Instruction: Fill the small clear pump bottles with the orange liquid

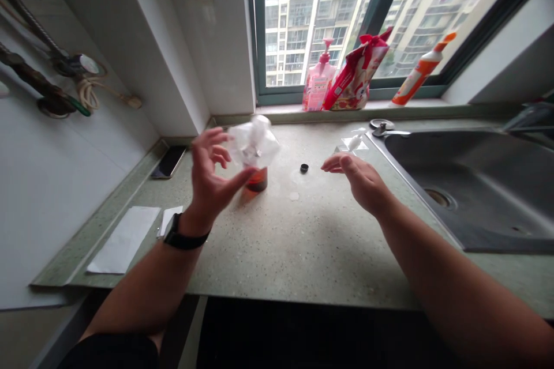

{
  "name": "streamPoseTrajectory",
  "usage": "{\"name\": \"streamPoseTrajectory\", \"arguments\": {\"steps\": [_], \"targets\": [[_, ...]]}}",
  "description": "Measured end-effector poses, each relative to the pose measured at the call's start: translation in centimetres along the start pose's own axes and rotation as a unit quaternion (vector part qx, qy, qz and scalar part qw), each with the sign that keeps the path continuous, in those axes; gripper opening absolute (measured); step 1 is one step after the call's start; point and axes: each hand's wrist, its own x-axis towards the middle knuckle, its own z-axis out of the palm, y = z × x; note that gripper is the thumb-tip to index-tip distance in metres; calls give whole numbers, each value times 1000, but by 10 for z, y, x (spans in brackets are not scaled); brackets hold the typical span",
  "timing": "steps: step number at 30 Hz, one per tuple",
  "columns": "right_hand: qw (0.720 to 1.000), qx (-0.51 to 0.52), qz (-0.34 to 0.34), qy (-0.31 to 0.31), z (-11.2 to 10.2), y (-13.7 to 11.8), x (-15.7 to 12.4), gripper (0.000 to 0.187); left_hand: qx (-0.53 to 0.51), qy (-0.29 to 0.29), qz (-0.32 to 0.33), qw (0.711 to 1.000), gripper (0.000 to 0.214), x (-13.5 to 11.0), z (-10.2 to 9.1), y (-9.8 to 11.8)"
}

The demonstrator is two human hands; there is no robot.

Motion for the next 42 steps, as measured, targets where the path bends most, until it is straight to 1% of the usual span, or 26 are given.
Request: {"name": "streamPoseTrajectory", "arguments": {"steps": [2, 4, 6, 8, 9, 11, 12, 13, 15, 18, 20, 22, 24, 26, 28, 29, 31, 32, 34, 35, 36, 37, 39, 41, 42], "targets": [[1000, -25, 5, -1, 2, 6, 2, 67, -10, 69, -52, 996, 83, 15, -16, -29], [998, -57, -3, -3, 5, 10, 4, 68, -28, 117, -100, 988, 88, 27, -29, -64], [997, -81, -7, 4, 6, 14, 6, 69, 2, 108, -204, 973, 86, 32, -37, -95], [995, -98, -4, 15, 6, 18, 8, 70, 94, 55, -306, 946, 85, 29, -40, -115], [994, -107, -2, 20, 5, 20, 9, 70, 153, 16, -341, 927, 86, 25, -40, -121], [991, -133, 0, 29, 3, 24, 11, 68, 237, -67, -388, 888, 90, 17, -37, -125], [988, -150, 0, 33, 1, 26, 12, 65, 254, -88, -402, 875, 93, 13, -36, -125], [986, -165, 1, 37, 0, 28, 12, 63, 269, -101, -411, 865, 95, 10, -34, -125], [981, -188, 6, 43, -3, 33, 14, 55, 299, -111, -419, 850, 99, 7, -30, -123], [978, -197, 21, 72, -10, 40, 18, 42, 351, -128, -412, 831, 104, 7, -28, -121], [974, -190, 33, 121, -17, 46, 21, 34, 364, -141, -404, 827, 111, 7, -26, -119], [963, -187, 39, 192, -27, 54, 24, 30, 367, -152, -404, 824, 116, 7, -26, -116], [945, -193, 40, 261, -39, 64, 28, 29, 363, -157, -410, 822, 123, 6, -27, -114], [930, -197, 44, 308, -51, 77, 31, 31, 354, -152, -412, 826, 132, 7, -30, -112], [918, -193, 60, 341, -61, 91, 33, 38, 340, -131, -391, 845, 133, 9, -36, -113], [913, -191, 72, 354, -65, 98, 33, 43, 338, -104, -377, 856, 129, 11, -40, -113], [906, -196, 99, 361, -68, 112, 34, 57, 328, -44, -315, 889, 106, 17, -45, -113], [905, -202, 118, 354, -67, 118, 34, 66, 324, -12, -272, 906, 93, 20, -46, -111], [910, -211, 163, 318, -61, 127, 34, 88, 297, 46, -157, 941, 62, 25, -44, -101], [912, -210, 188, 299, -57, 130, 35, 100, 272, 66, -95, 955, 52, 26, -41, -93], [915, -207, 206, 279, -52, 132, 37, 108, 237, 79, -40, 967, 46, 26, -37, -83], [918, -203, 216, 264, -47, 134, 38, 114, 203, 84, 8, 975, 41, 25, -32, -71], [922, -193, 219, 255, -39, 136, 42, 114, 145, 70, 91, 983, 35, 20, -21, -46], [921, -180, 227, 261, -35, 136, 45, 107, 104, 46, 139, 984, 32, 14, -10, -24], [920, -174, 230, 265, -35, 136, 46, 103, 96, 18, 153, 983, 34, 11, -5, -16]]}}
